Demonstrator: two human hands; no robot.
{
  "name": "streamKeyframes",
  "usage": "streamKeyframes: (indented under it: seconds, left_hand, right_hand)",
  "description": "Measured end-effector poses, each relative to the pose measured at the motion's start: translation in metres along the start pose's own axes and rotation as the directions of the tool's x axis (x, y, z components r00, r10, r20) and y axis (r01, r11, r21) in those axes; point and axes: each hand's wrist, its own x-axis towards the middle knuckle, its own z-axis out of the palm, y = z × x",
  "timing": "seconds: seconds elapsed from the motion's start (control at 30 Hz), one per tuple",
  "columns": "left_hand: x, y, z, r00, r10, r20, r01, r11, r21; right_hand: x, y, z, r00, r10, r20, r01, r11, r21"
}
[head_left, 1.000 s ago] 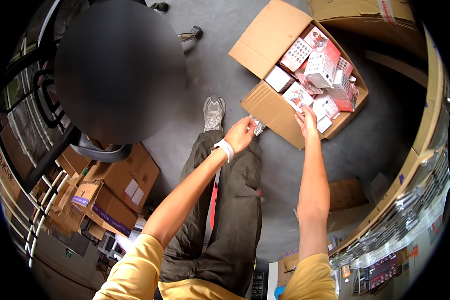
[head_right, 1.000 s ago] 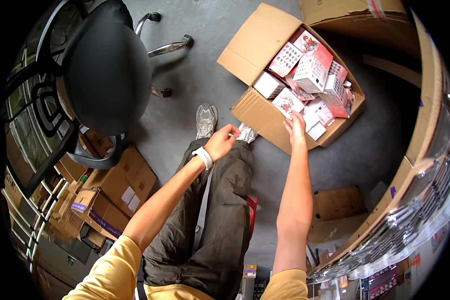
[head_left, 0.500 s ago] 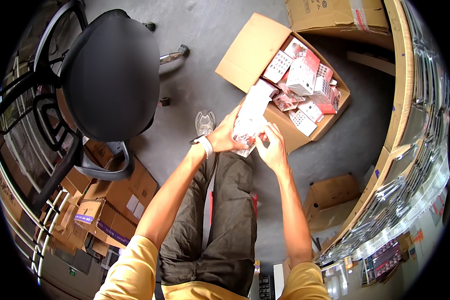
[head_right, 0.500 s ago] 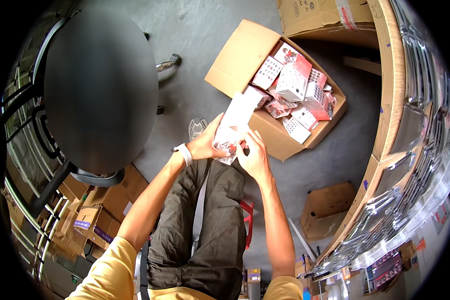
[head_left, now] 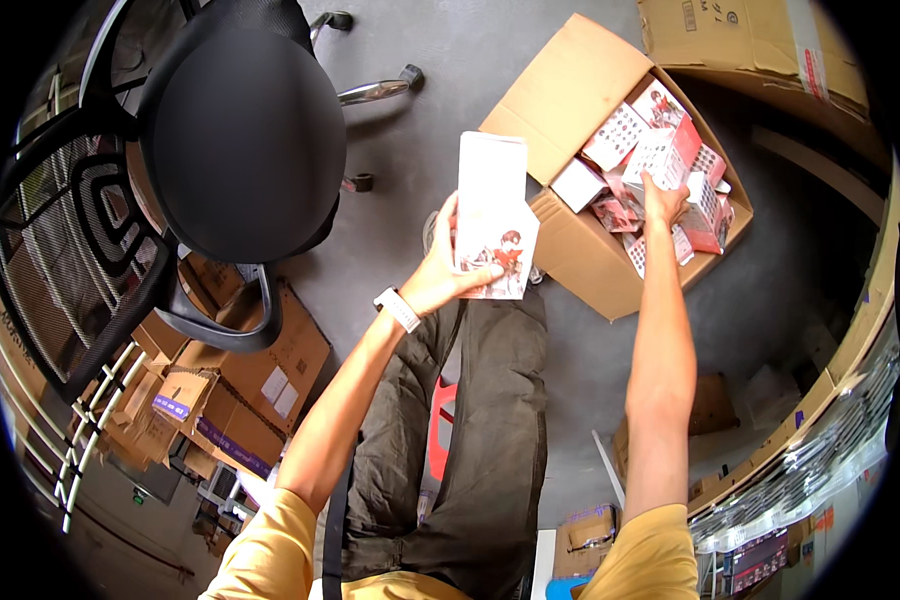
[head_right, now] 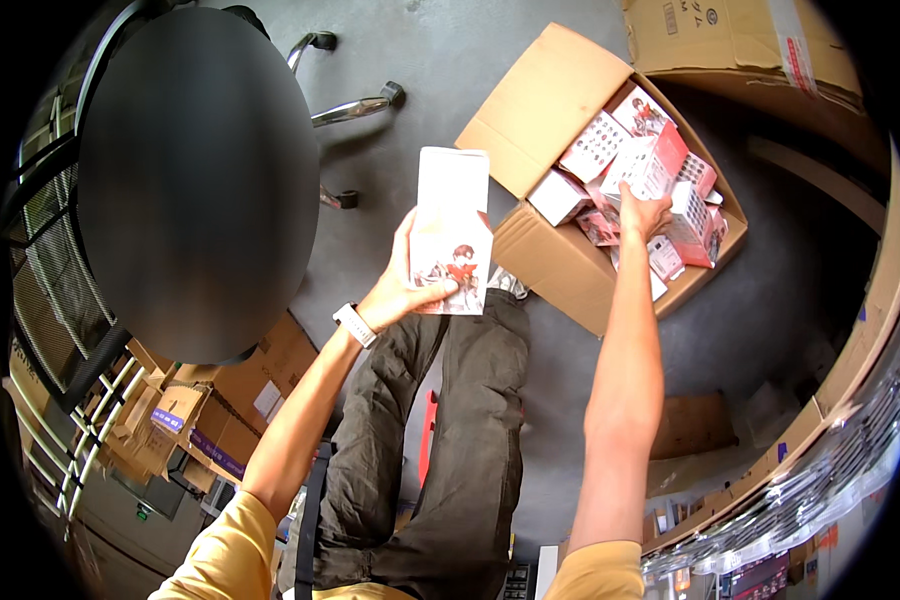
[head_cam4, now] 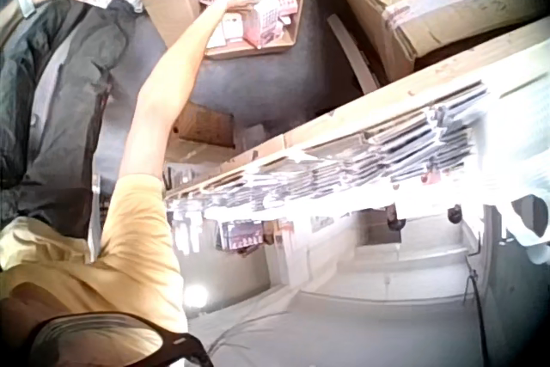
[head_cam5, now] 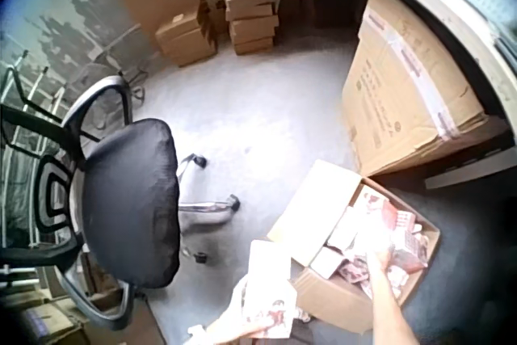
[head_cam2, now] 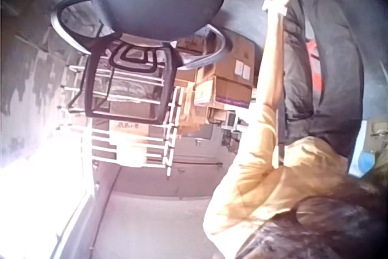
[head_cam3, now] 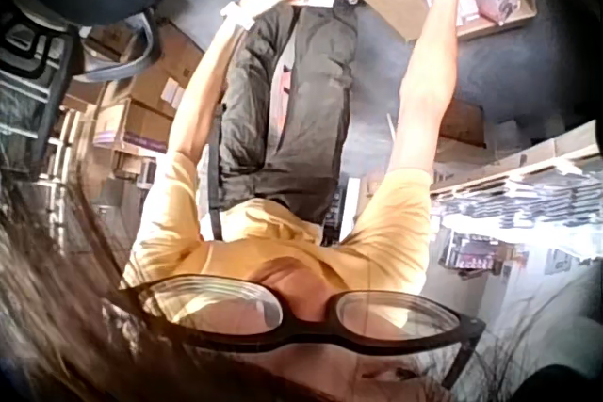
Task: The person organizes merchandise in a storage room by unpacking small boxes and placing items into a white basket. They also use a handheld scanner to scan barcodes on labels and packages, then place the items on a table with other packaged goods.
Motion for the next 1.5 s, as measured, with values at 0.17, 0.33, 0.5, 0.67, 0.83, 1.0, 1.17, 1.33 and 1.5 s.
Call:
streamKeyframes:
  seconds: [0.17, 0.33, 0.5, 0.67, 0.83, 1.0, 1.17, 1.33, 1.5]
  left_hand:
    - [-0.018, 0.033, 0.009, 0.998, -0.063, 0.002, 0.062, 0.963, -0.264]
    - [-0.070, 0.114, 0.011, 0.984, -0.099, 0.150, 0.126, 0.975, -0.183]
    - [-0.153, 0.216, 0.012, 0.954, -0.132, 0.269, 0.159, 0.984, -0.082]
    - [-0.219, 0.299, 0.025, 0.919, 0.047, 0.391, -0.045, 0.999, -0.014]
    - [-0.263, 0.346, 0.059, 0.819, 0.208, 0.535, -0.220, 0.975, -0.043]
    - [-0.266, 0.387, 0.113, 0.727, 0.231, 0.647, -0.484, 0.841, 0.243]
    - [-0.268, 0.416, 0.220, 0.595, 0.330, 0.733, -0.750, 0.556, 0.359]
    - [-0.245, 0.434, 0.358, 0.470, 0.396, 0.789, -0.847, 0.453, 0.277]
    - [-0.175, 0.437, 0.520, 0.291, 0.541, 0.789, -0.938, 0.325, 0.124]
  right_hand:
    - [-0.105, 0.024, -0.076, 0.782, -0.292, 0.551, -0.570, 0.027, 0.822]
    - [-0.241, 0.040, -0.208, 0.380, -0.693, 0.613, -0.908, -0.153, 0.390]
    - [-0.312, 0.038, -0.296, 0.464, -0.670, 0.579, -0.784, -0.007, 0.620]
    - [-0.354, 0.030, -0.419, 0.489, -0.706, 0.512, -0.670, 0.072, 0.739]
    - [-0.410, 0.050, -0.488, 0.517, -0.781, 0.349, -0.066, 0.370, 0.927]
    - [-0.426, 0.065, -0.554, 0.770, -0.612, -0.181, 0.538, 0.469, 0.701]
    - [-0.420, 0.121, -0.587, 0.902, -0.311, -0.299, 0.419, 0.466, 0.779]
    - [-0.352, 0.194, -0.606, 0.990, -0.081, -0.115, 0.135, 0.328, 0.935]
    - [-0.208, 0.262, -0.647, 0.908, 0.007, -0.419, 0.375, 0.434, 0.819]
